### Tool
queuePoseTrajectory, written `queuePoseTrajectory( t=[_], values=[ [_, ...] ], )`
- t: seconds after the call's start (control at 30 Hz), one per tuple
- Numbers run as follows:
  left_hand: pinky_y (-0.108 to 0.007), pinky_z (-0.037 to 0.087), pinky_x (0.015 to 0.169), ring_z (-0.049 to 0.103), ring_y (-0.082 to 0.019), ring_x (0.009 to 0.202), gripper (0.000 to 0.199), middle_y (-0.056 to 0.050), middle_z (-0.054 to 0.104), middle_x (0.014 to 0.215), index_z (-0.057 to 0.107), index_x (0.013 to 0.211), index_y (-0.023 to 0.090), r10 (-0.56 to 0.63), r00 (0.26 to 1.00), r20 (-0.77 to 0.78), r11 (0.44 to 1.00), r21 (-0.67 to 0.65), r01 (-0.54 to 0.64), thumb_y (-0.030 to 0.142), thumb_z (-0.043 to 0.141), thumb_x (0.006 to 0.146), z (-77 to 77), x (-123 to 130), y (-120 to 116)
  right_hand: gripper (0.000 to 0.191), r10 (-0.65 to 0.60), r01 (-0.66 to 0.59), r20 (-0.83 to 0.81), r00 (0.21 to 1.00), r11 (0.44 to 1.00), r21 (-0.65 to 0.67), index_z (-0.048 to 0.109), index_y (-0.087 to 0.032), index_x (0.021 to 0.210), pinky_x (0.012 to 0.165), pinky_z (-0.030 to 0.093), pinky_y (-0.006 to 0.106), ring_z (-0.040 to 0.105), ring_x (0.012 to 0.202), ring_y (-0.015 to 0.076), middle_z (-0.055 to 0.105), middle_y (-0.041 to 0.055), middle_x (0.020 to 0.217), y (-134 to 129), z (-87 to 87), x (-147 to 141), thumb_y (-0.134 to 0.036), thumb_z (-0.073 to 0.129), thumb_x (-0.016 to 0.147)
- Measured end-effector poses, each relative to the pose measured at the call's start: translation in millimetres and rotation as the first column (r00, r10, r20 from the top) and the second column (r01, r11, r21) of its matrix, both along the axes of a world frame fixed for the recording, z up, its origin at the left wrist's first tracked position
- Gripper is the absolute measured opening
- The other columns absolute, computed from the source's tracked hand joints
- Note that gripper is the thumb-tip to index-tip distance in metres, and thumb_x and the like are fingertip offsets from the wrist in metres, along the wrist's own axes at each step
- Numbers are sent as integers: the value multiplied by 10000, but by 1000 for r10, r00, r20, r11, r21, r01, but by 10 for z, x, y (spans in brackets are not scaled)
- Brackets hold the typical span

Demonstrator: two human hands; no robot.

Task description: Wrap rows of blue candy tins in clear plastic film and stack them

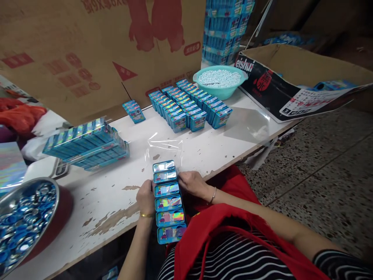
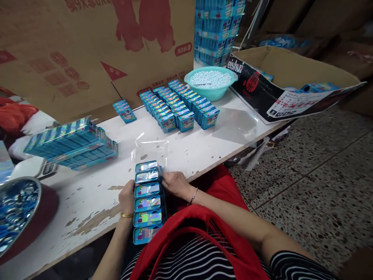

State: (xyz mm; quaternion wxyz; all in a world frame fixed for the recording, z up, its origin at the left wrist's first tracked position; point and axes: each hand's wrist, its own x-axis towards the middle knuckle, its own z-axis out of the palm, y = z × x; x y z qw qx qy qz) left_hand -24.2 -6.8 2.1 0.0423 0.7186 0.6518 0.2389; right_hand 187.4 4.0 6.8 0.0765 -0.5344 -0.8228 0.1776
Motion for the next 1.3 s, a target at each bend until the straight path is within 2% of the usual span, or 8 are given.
queuePoseTrajectory(
  t=[0.2,0.4,0.73,0.93,1.03,1.1,1.2,1.3],
  values=[
    [-267,342,543,477,-145,555,273,-12,506,595,446,661,204,-150,988,46,989,27,149,257,398,924,120,-96,-456,165,212,-207,-90,973,976,69,585,-146,863,575,303,277,603,667,163,680,61,784,-255,9,69,-219,450,922],
    [-271,404,558,554,-166,607,234,-38,594,651,551,751,198,-244,970,11,969,50,243,233,398,925,228,-144,-906,161,282,-278,-63,957,958,62,592,-143,815,566,291,274,567,629,158,665,60,742,-425,14,174,-178,454,892],
    [-289,349,528,468,-159,554,229,-25,526,578,483,671,205,-353,934,-60,934,34,355,110,410,867,466,91,-1613,174,596,-604,-203,777,796,25,619,-153,709,534,242,267,513,555,126,640,26,649,-678,39,464,-153,504,840],
    [-302,347,514,462,-144,508,326,-10,523,538,515,643,210,-336,942,-10,941,37,336,137,357,918,380,263,-2096,211,670,-711,-347,656,703,12,574,-166,615,528,218,270,461,519,111,600,6,579,-782,73,581,-163,527,821],
    [-293,355,512,486,-133,512,334,1,537,549,565,708,205,-391,920,10,914,120,387,156,334,943,376,358,-2023,180,672,-714,-340,658,700,0,608,-172,652,532,217,270,475,532,120,624,18,609,-708,76,537,-192,530,813],
    [-291,353,515,485,-131,519,300,-3,528,544,550,667,188,-388,921,-19,907,171,385,157,399,925,423,499,-1760,187,590,-623,-313,745,782,-10,617,-172,661,537,218,273,472,534,124,631,28,620,-503,110,493,-212,519,815],
    [-289,378,554,521,-136,561,265,-19,562,573,546,642,175,-292,955,-43,942,162,295,158,477,898,491,853,-1161,279,294,-318,-304,906,948,-33,585,-168,620,551,242,272,481,554,131,621,38,622,33,173,475,-239,463,861],
    [-269,420,592,580,-137,621,209,-35,633,678,608,754,170,-329,944,12,942,74,328,219,486,918,524,1189,-649,225,32,-51,-326,945,997,-51,613,-187,736,603,294,269,549,683,166,652,50,731,540,172,591,-265,463,885]
  ],
)
